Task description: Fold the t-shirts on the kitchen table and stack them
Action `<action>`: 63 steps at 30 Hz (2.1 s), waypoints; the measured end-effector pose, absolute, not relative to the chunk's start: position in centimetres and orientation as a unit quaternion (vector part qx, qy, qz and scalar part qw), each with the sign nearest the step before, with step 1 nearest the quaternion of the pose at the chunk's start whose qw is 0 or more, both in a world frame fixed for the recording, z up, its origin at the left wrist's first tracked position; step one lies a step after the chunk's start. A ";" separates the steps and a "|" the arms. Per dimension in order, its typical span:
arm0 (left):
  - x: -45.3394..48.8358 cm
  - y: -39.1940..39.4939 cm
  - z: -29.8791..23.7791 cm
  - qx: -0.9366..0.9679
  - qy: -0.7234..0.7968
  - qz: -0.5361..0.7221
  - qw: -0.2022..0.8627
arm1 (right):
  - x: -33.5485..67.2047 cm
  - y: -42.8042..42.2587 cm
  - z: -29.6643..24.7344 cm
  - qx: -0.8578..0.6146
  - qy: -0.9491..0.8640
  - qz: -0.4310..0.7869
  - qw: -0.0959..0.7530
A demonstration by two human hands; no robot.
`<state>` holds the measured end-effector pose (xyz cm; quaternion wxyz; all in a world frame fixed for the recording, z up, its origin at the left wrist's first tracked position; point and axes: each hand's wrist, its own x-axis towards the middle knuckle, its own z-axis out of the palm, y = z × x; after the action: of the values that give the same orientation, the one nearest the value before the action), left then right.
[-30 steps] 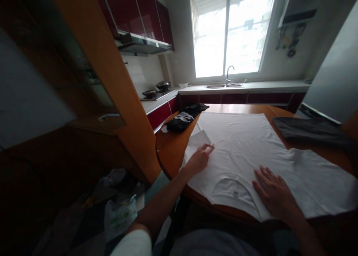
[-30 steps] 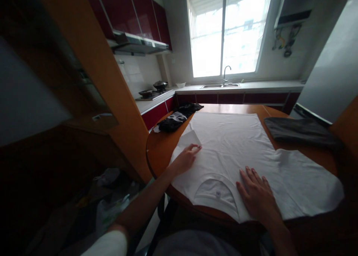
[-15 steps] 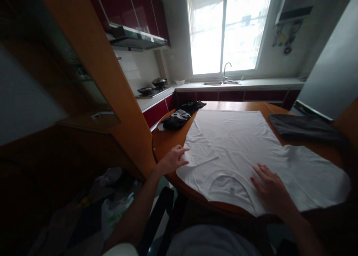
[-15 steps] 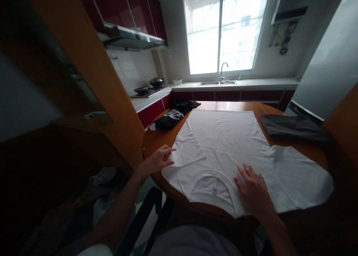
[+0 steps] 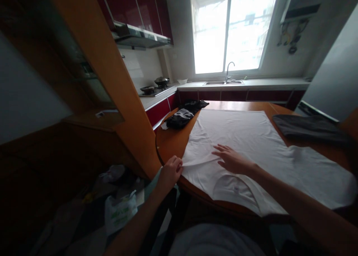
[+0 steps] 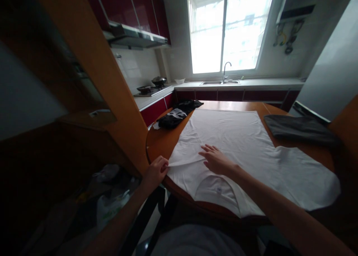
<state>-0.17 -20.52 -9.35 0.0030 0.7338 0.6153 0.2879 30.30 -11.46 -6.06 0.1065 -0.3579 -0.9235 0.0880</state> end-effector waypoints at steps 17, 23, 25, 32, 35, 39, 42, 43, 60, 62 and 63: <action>0.4 -13.3 -8.0 0.801 0.542 0.240 0.084 | 27.2 -7.7 -9.9 -0.539 -0.808 0.145 0.189; -1.7 -14.4 -10.7 0.819 0.566 0.053 0.081 | 27.0 -7.6 -9.5 -0.516 -0.798 0.224 0.218; -2.7 -14.4 -10.7 0.818 0.566 0.031 0.094 | 26.8 -7.5 -9.2 -0.491 -0.791 0.256 0.259; -1.4 -7.9 -8.0 0.807 0.566 0.128 0.104 | 26.7 -7.7 -9.1 -0.489 -0.774 0.259 0.309; 0.4 -4.8 -8.0 0.796 0.583 0.147 0.068 | 26.9 -8.3 -9.2 -0.525 -0.779 0.238 0.247; 0.7 -3.2 -9.4 0.797 0.595 0.075 0.075 | 27.4 -9.2 -8.8 -0.557 -0.788 0.187 0.185; 0.2 -3.5 -9.8 0.795 0.597 0.086 0.060 | 27.6 -9.7 -8.4 -0.561 -0.798 0.133 0.173; 0.2 -3.8 -9.8 0.800 0.590 0.098 0.049 | 27.5 -9.8 -8.4 -0.559 -0.802 0.107 0.181; -1.7 -13.4 -9.5 0.851 0.512 0.043 0.104 | 26.6 -8.9 -11.7 -0.448 -0.876 0.088 0.155; -1.9 -14.2 -9.6 0.850 0.515 0.046 0.102 | 26.6 -8.9 -11.5 -0.449 -0.876 0.090 0.153; -2.0 -14.5 -9.5 0.849 0.515 0.049 0.102 | 26.6 -8.9 -11.5 -0.449 -0.875 0.091 0.154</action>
<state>-2.00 -14.48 -9.53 0.1020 0.8495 0.5153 0.0493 26.64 -8.89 -11.47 0.1538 -0.4492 -0.8754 0.0907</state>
